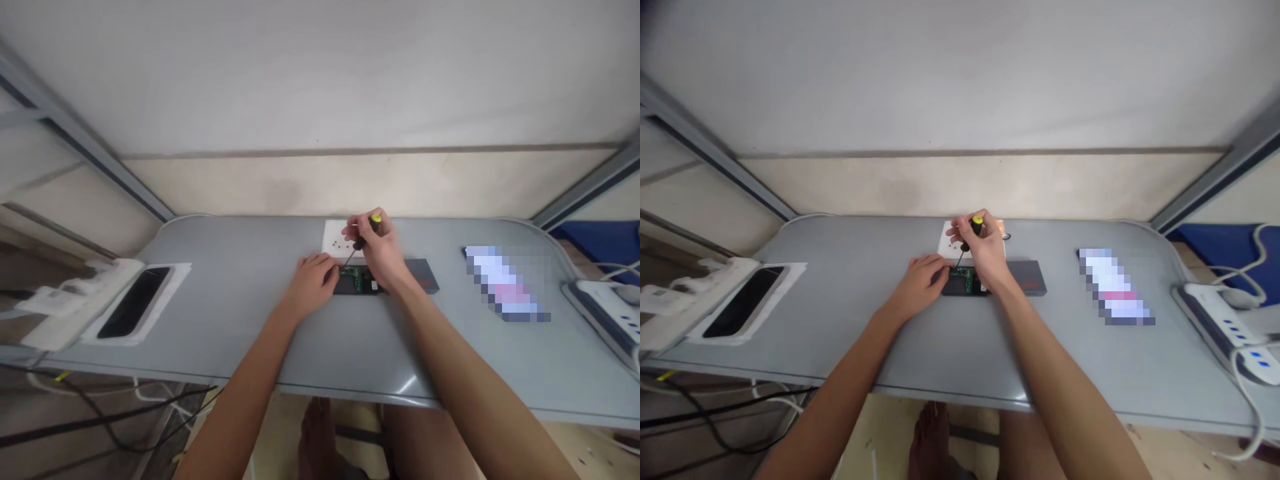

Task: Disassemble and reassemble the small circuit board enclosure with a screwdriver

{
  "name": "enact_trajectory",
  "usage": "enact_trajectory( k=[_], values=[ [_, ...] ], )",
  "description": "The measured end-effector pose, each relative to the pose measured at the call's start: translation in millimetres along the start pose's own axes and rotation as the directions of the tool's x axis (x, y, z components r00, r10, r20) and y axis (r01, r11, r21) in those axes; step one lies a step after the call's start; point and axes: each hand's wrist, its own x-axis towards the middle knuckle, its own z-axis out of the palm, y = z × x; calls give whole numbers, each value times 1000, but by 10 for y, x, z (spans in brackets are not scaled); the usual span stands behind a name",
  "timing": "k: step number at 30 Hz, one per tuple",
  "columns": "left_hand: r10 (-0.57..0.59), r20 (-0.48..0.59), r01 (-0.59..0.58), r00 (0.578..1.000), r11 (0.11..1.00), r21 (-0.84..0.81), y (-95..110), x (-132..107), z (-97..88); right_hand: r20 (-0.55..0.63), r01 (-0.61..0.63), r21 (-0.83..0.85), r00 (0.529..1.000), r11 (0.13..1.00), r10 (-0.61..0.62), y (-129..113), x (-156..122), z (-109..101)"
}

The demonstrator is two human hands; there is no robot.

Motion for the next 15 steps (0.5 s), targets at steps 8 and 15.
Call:
enact_trajectory(
  k=[8, 15],
  values=[
    [13, 13, -13, 1000, 1000, -4, 12, 28, 12, 0, 56, 6, 998, 998, -56, -66, 20, -13],
    [15, 13, -14, 1000, 999, -42, 27, 25, -19, -7, 33, -87, 999, 996, -33, -149, -41, 1]
  ],
)
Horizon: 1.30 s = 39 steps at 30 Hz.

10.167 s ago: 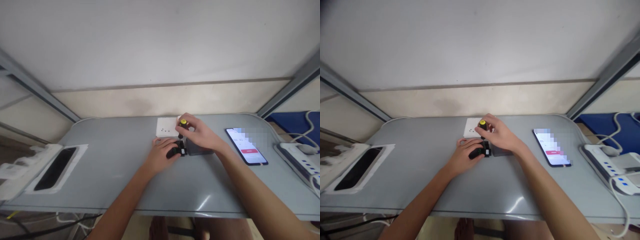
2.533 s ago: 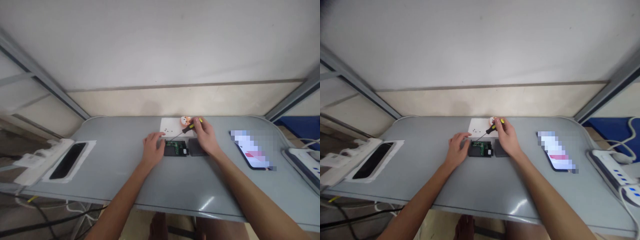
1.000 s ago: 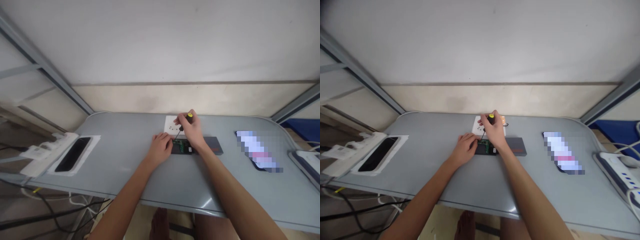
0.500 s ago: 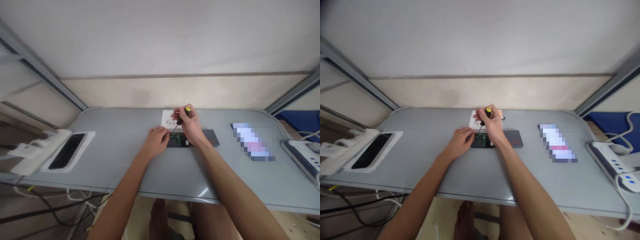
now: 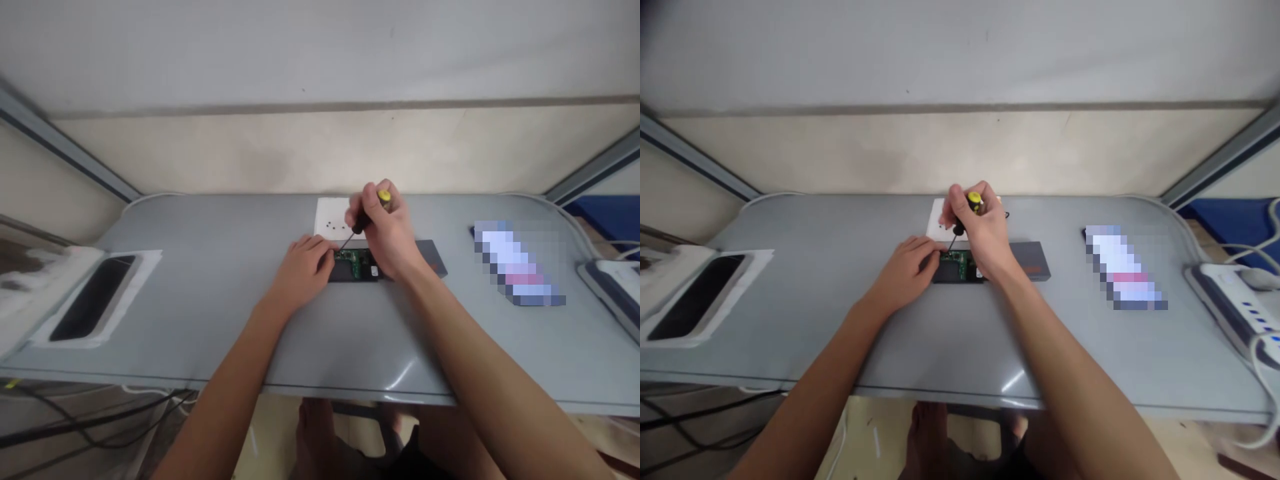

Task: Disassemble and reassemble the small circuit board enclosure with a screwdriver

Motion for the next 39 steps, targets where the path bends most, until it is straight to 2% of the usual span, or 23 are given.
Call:
enact_trajectory(
  k=[5, 11, 15, 19, 25, 30, 33, 39],
  values=[
    [11, -15, -11, 1000, 1000, -28, -35, -7, 18, -15, 2, -56, 1000, 998, -2, -14, -17, -20],
    [20, -31, -21, 999, 999, -32, -57, -17, 35, 45, -23, 34, 999, 999, 22, -14, -40, -36],
    [27, -34, -28, 999, 999, -24, -70, -13, 42, 11, -25, -51, 1000, 998, 26, -16, -49, -22],
    [25, -54, -27, 998, 999, -43, -95, -8, 58, 26, -27, -32, 999, 999, 28, -44, -33, -19],
    [28, -59, -31, 998, 998, -55, -104, -12, 71, 15, -32, -110, 999, 993, 33, 18, -25, -55],
    [33, -65, -37, 997, 998, -53, -99, -16, 71, 30, -45, 22, 999, 999, 44, 26, 0, -97],
    [37, -68, -40, 997, 998, -47, -98, -15, 68, 53, -55, 14, 997, 998, 54, 18, 11, -130],
    [57, -65, -59, 996, 998, -29, -102, -13, 60, 27, -72, 42, 997, 997, 71, 84, -1, -144]
  ],
)
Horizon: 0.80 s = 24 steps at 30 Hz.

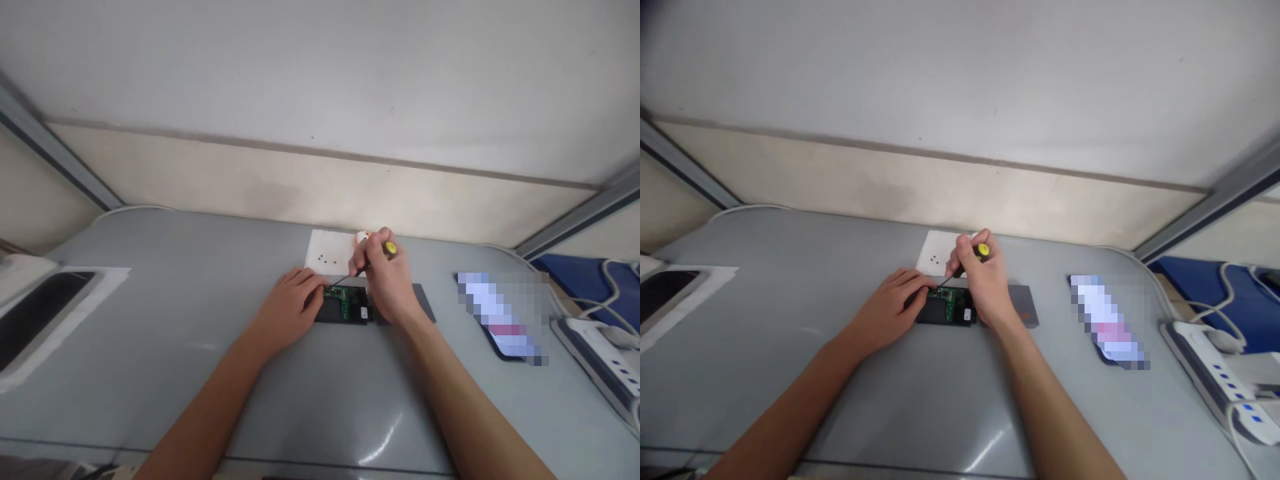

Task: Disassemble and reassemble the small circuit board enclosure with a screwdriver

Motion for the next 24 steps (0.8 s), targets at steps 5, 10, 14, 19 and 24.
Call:
enact_trajectory(
  k=[5, 10, 14, 19, 24],
  values=[
    [-4, 10, 5, 1000, 1000, -4, 14, 3, -19, 12, -24, 190, 1000, 982, 22, -80, -16, 79],
    [-5, 25, 5, 1000, 1000, 6, 20, 2, -28, 30, -82, 283, 997, 956, 76, -117, -21, 81],
    [-8, 23, 8, 1000, 1000, -8, 9, -4, -22, 24, -74, 251, 997, 965, 70, -38, -24, 63],
    [-1, 18, 1, 1000, 1000, -6, -8, -9, -12, -27, -36, 212, 999, 977, 43, -26, -16, 110],
    [2, 12, -2, 1000, 1000, -10, -12, -11, -4, 18, -100, 285, 995, 953, 99, -105, -7, 80]
  ],
)
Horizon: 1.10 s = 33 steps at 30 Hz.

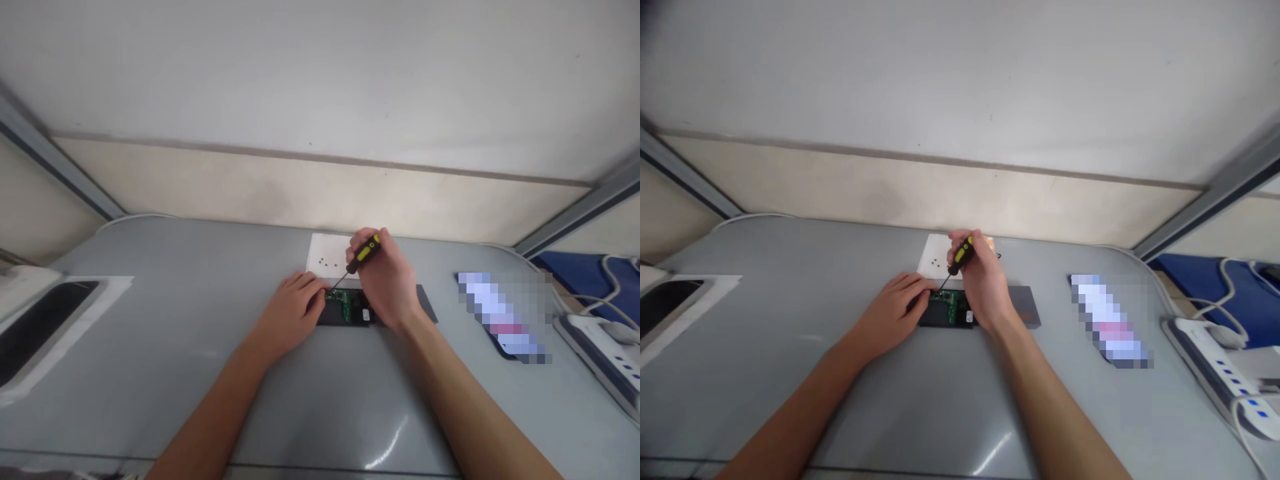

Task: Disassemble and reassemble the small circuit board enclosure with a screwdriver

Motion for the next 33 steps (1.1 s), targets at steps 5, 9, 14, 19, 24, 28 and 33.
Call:
enact_trajectory(
  k=[5, 9, 14, 19, 24, 28, 33],
  values=[
    [-6, 6, 6, 1000, 1000, 2, 23, 5, -16, -15, 13, -34, 1000, 999, -13, 26, 14, -59],
    [-11, 15, 11, 1000, 1000, 6, 29, 12, -25, -57, 54, -61, 997, 997, -57, 44, 27, -43],
    [-3, 12, 3, 1000, 1000, 6, 17, 16, -24, -21, 9, 96, 1000, 995, -7, -5, 17, -42],
    [-1, 5, 1, 1000, 1000, 6, 15, 9, -34, -2, -44, 121, 999, 992, 44, 8, 8, -71],
    [4, 13, -4, 1000, 1000, 4, 16, 2, -40, -55, 29, -10, 998, 1000, -29, 40, 13, -10],
    [-1, 23, 1, 1000, 1000, 10, 22, 3, -46, -60, 41, 47, 997, 998, -38, 42, 16, 2],
    [15, 9, -15, 1000, 1000, -14, 25, -2, -50, -53, 62, 27, 997, 998, -60, 48, 6, -31]
  ],
)
